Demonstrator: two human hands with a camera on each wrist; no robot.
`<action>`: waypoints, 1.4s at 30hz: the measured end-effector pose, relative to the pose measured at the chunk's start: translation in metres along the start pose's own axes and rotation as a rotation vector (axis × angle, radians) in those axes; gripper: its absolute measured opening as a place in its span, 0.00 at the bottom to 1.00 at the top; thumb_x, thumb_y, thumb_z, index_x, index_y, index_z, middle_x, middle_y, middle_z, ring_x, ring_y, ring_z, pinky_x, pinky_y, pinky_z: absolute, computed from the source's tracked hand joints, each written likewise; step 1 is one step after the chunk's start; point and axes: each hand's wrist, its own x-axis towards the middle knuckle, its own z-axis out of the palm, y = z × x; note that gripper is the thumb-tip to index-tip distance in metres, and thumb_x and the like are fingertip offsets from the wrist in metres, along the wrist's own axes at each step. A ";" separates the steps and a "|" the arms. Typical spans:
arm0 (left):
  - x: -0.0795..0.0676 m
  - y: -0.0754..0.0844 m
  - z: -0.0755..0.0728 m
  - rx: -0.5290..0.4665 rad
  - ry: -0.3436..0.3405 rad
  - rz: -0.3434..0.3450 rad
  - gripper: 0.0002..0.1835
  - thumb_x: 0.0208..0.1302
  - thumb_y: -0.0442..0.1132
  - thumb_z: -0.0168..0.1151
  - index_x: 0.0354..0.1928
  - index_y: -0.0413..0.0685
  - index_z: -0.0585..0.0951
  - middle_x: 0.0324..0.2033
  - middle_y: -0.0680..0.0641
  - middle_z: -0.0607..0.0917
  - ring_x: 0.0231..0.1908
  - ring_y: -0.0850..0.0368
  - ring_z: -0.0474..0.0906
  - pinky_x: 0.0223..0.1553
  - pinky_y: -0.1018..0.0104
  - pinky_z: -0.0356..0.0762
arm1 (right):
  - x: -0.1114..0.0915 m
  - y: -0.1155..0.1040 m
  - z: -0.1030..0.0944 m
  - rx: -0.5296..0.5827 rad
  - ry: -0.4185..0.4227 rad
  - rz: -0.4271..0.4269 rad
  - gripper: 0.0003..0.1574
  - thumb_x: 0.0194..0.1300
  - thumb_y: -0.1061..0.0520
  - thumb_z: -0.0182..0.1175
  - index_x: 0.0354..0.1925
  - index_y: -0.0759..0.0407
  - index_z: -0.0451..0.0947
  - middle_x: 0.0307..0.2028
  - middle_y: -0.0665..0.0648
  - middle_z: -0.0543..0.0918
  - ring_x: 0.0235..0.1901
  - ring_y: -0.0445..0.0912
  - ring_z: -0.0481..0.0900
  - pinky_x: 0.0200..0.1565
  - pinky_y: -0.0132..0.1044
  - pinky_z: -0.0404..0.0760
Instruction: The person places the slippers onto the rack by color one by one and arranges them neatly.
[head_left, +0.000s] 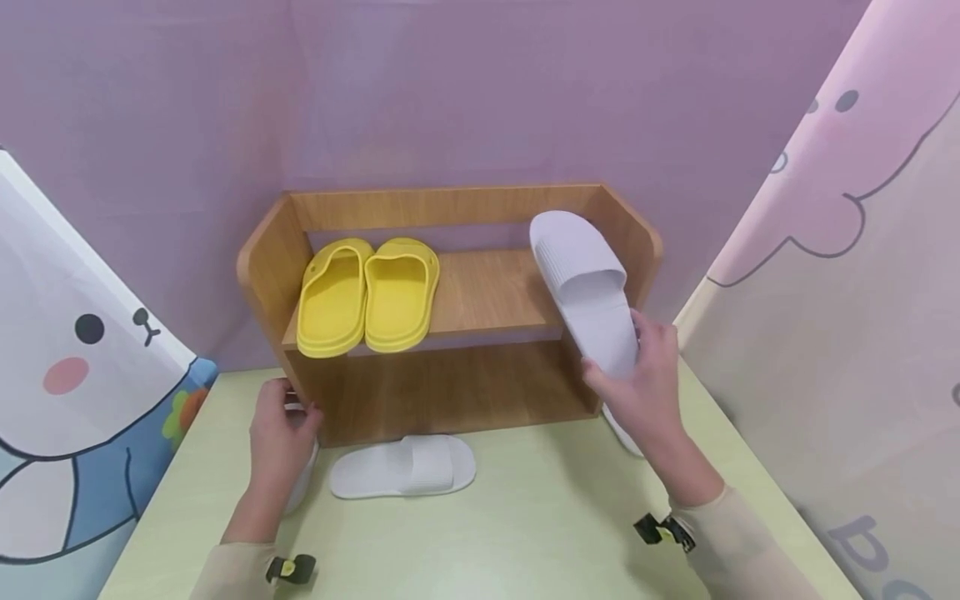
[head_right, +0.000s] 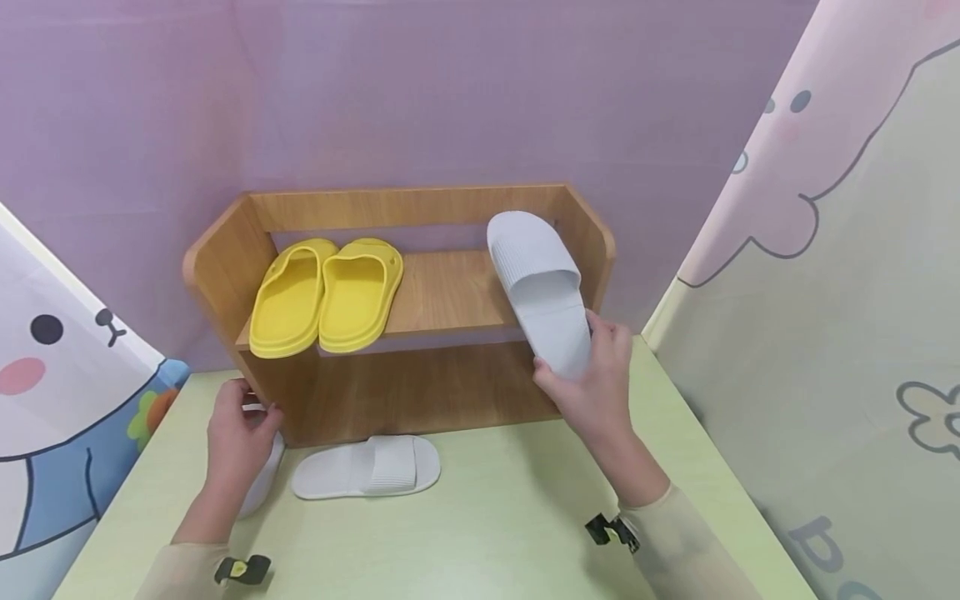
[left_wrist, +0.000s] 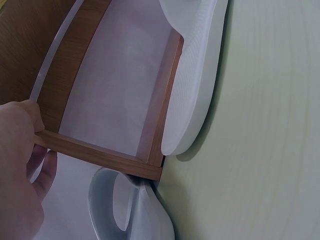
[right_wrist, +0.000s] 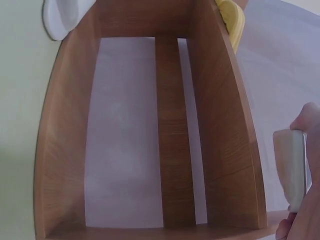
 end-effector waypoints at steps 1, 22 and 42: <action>0.000 0.000 0.000 -0.002 0.001 0.000 0.22 0.66 0.23 0.67 0.59 0.36 0.73 0.55 0.38 0.78 0.55 0.41 0.82 0.47 0.91 0.70 | 0.002 -0.001 0.002 -0.005 -0.001 0.009 0.52 0.50 0.58 0.81 0.73 0.67 0.75 0.57 0.70 0.72 0.56 0.59 0.71 0.50 0.50 0.75; 0.000 0.002 0.000 0.000 -0.005 -0.011 0.22 0.68 0.24 0.67 0.60 0.36 0.73 0.55 0.38 0.78 0.55 0.41 0.82 0.47 0.90 0.70 | 0.033 -0.016 0.022 -0.164 -0.096 0.102 0.50 0.52 0.48 0.79 0.69 0.67 0.79 0.53 0.68 0.72 0.56 0.60 0.66 0.50 0.49 0.69; 0.000 -0.001 0.001 0.010 -0.001 -0.020 0.22 0.68 0.24 0.68 0.60 0.37 0.73 0.55 0.38 0.78 0.55 0.41 0.82 0.47 0.90 0.70 | 0.039 -0.025 0.034 -0.237 -0.052 0.058 0.52 0.52 0.44 0.78 0.71 0.66 0.78 0.50 0.68 0.67 0.53 0.62 0.65 0.48 0.50 0.67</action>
